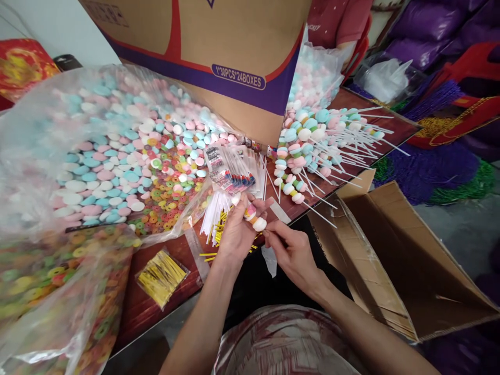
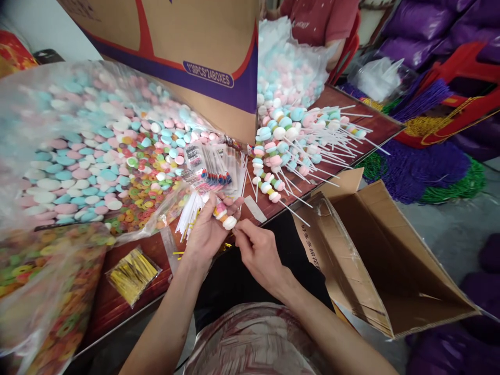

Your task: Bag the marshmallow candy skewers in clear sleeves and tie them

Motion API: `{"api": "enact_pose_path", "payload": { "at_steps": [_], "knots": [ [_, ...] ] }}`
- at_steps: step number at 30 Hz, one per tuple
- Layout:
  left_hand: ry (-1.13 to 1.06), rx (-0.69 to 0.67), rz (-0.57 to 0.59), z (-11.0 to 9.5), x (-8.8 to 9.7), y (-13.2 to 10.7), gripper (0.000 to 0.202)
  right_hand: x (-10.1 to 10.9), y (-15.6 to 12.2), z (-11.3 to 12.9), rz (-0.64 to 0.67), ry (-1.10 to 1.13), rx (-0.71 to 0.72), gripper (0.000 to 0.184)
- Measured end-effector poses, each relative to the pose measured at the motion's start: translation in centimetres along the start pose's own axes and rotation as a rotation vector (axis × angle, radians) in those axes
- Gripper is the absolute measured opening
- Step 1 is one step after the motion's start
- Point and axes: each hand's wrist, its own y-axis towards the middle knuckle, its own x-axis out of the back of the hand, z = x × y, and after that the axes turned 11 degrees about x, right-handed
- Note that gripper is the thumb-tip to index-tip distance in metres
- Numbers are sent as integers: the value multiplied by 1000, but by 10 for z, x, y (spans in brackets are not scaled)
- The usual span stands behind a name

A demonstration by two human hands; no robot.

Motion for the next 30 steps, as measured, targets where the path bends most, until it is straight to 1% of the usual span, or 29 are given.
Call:
{"api": "enact_pose_path", "payload": {
  "at_steps": [2,3,5,8,10,11,12,14,15,16,18,20,24,27,30],
  "knots": [
    [15,9,26,4,-1,1,24,-6,3,0,-39,-133,143,20],
    [29,8,47,6,-1,1,25,-8,5,1,-66,-175,183,20],
    [71,16,86,7,-1,-1,25,-11,10,2,-100,-177,181,20],
    [154,105,105,2,2,-6,20,-8,15,4,-99,12,35,18],
    [207,165,95,-6,3,-9,21,-3,15,5,-90,129,-52,17],
    [218,156,72,-10,4,-10,24,0,15,5,-88,151,-75,17],
    [215,113,36,-15,4,-10,26,2,14,4,-85,156,-91,16],
    [163,-26,-47,-23,4,-8,29,4,13,4,-65,181,-130,18],
    [128,-87,-74,-26,3,-7,28,4,12,4,-43,222,-160,20],
    [94,-119,-83,-28,2,-5,27,4,12,4,-14,279,-193,22],
    [43,-106,-70,-28,0,-1,21,3,13,5,48,372,-245,26],
    [-5,-80,-74,-27,-1,2,16,4,14,7,90,372,-268,27],
    [-108,-105,-159,-26,2,6,15,12,17,13,118,333,-323,26],
    [-108,-131,-198,-26,6,8,17,19,19,16,143,459,-437,26],
    [-58,-148,-161,-25,8,7,17,20,22,16,164,633,-571,25]
  ]
}}
